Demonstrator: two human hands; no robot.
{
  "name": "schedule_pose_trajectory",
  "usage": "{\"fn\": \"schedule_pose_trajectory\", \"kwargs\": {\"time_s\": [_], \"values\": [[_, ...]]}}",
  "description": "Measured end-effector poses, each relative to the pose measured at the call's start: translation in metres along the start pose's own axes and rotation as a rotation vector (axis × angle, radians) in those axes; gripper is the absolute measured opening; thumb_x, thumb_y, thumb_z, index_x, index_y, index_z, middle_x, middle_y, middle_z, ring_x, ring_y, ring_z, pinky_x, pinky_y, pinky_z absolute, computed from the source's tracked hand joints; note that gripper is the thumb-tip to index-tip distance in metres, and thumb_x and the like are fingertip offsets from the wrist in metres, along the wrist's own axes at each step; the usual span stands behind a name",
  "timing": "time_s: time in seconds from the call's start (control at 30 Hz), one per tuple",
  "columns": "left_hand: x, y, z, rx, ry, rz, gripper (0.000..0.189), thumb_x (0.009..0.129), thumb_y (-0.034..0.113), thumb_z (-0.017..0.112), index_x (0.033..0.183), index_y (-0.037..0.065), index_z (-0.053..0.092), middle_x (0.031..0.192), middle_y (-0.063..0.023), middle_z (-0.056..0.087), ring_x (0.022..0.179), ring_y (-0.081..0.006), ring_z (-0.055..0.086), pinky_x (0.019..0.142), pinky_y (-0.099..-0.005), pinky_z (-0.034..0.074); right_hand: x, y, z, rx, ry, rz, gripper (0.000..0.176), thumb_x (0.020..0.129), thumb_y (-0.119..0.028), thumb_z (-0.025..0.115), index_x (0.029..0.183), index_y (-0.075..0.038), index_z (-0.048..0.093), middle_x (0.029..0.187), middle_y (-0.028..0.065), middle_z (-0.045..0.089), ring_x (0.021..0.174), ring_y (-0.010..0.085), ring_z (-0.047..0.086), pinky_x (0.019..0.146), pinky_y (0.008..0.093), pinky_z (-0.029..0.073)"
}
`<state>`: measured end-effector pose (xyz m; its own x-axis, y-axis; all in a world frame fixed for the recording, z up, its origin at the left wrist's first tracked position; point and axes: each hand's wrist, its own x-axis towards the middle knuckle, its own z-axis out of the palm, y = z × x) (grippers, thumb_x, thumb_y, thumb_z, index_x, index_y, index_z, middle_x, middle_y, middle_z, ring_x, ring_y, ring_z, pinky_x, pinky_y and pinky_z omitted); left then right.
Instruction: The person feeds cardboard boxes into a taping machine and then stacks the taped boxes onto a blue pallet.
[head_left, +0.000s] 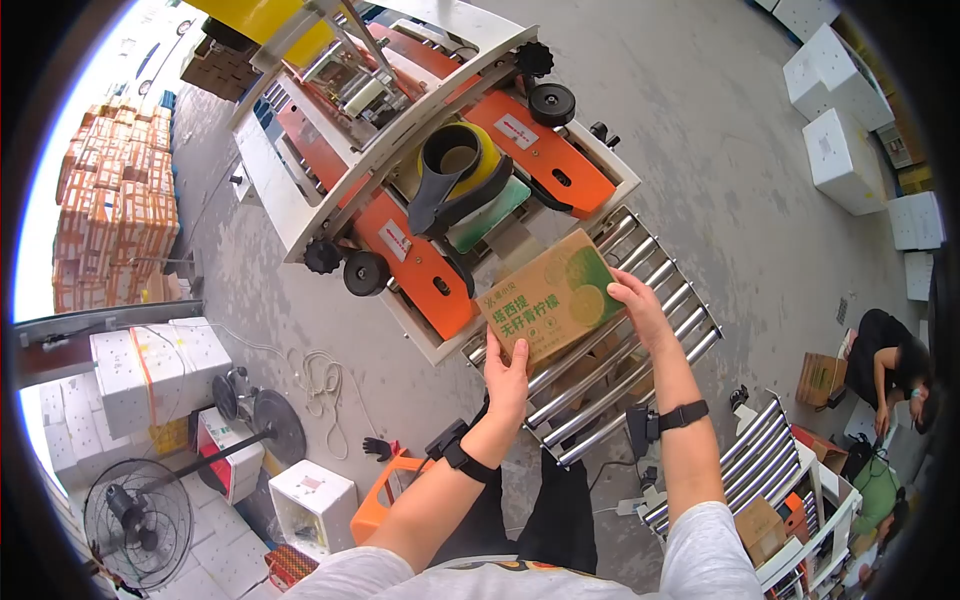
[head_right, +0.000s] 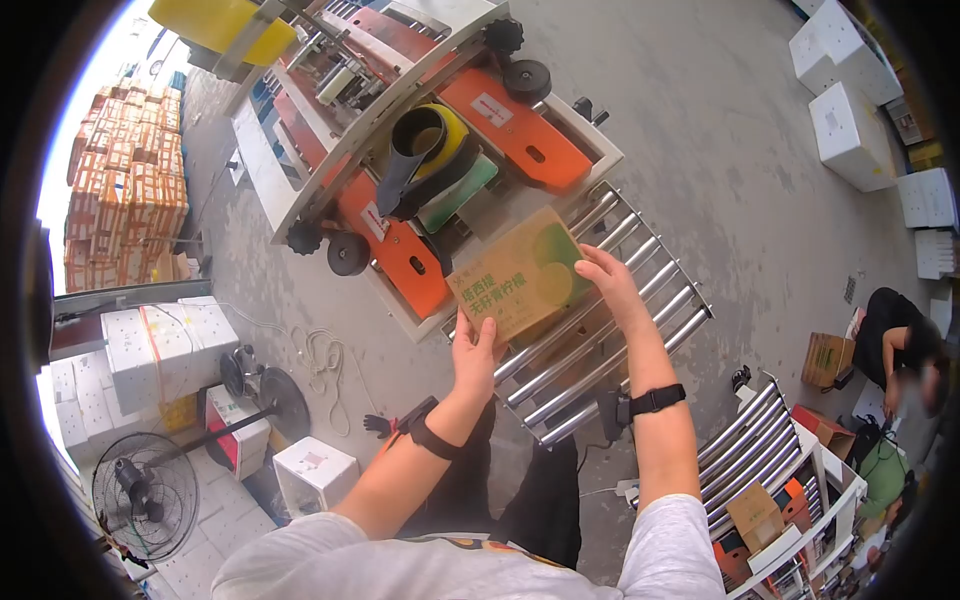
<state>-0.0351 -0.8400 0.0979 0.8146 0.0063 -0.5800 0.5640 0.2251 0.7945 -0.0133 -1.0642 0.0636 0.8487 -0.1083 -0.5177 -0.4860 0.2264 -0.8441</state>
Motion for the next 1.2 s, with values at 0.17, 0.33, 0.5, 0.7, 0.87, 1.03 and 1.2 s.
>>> {"fn": "schedule_pose_trajectory", "kwargs": {"time_s": [0.17,0.33,0.5,0.7,0.87,1.03,1.2], "values": [[0.034,0.004,0.003,-0.090,0.112,-0.105,0.033,0.087,0.016,0.055,0.116,0.004,0.044,0.111,-0.0061,0.049,0.102,-0.0195,0.049,0.087,-0.0395,0.042,0.060,-0.012,0.023,0.005,0.063,0.023,0.051,0.077,-0.039,0.058,0.113,-0.004,0.054,0.101,0.0027,0.058,0.087,0.0102,0.050,0.070,0.0233,0.038],[0.043,0.002,0.013,-0.320,0.130,-0.009,0.030,0.086,0.017,0.057,0.108,-0.001,0.048,0.107,-0.0050,0.050,0.098,-0.0142,0.048,0.088,-0.0326,0.040,0.066,-0.021,0.035,-0.041,0.110,-0.125,0.050,0.084,-0.039,0.056,0.114,0.001,0.053,0.104,0.0070,0.058,0.094,0.0121,0.051,0.080,0.0259,0.040],[0.021,-0.002,-0.008,-0.285,0.153,-0.082,0.031,0.085,0.011,0.058,0.110,-0.003,0.048,0.096,-0.0036,0.053,0.088,-0.0101,0.050,0.082,-0.0233,0.041,-0.028,0.000,-0.014,0.265,0.643,-0.240,0.034,0.089,-0.029,0.050,0.110,-0.003,0.054,0.108,0.0070,0.057,0.099,0.0151,0.052,0.082,0.0278,0.042],[-0.030,-0.029,-0.056,0.070,0.095,-0.289,0.040,0.083,0.010,0.058,0.118,-0.004,0.045,0.112,-0.0085,0.051,0.102,-0.0182,0.051,0.083,-0.0322,0.041,-0.155,0.255,-0.142,-0.734,1.347,0.210,0.040,0.079,-0.021,0.060,0.114,-0.007,0.049,0.111,0.0109,0.053,0.106,0.0265,0.047,0.088,0.0371,0.038],[-0.051,-0.057,-0.055,0.287,0.054,-0.319,0.037,0.083,0.004,0.053,0.119,-0.003,0.045,0.115,-0.0104,0.050,0.100,-0.0183,0.052,0.078,-0.0304,0.044,-0.100,0.328,-0.116,-0.715,0.710,0.843,0.094,0.059,-0.033,0.076,0.135,-0.014,0.025,0.132,0.0170,0.029,0.119,0.0388,0.030,0.098,0.0490,0.028],[-0.056,-0.084,-0.072,0.505,-0.003,-0.191,0.043,0.081,0.005,0.053,0.122,-0.002,0.043,0.113,-0.0115,0.052,0.096,-0.0183,0.054,0.073,-0.0267,0.048,-0.027,0.388,-0.137,-0.527,0.924,0.925,0.114,0.054,-0.037,0.079,0.140,-0.024,0.004,0.139,0.0257,0.011,0.127,0.0427,0.015,0.097,0.0547,0.027],[-0.052,-0.088,-0.075,0.614,0.008,-0.087,0.046,0.079,0.004,0.053,0.123,-0.003,0.041,0.106,-0.0096,0.054,0.090,-0.0165,0.055,0.071,-0.0241,0.048,-0.007,0.514,-0.148,-0.567,1.037,0.743,0.101,0.056,-0.035,0.074,0.137,-0.026,0.014,0.135,0.0229,0.011,0.119,0.0440,0.025,0.092,0.0559,0.030]]}}
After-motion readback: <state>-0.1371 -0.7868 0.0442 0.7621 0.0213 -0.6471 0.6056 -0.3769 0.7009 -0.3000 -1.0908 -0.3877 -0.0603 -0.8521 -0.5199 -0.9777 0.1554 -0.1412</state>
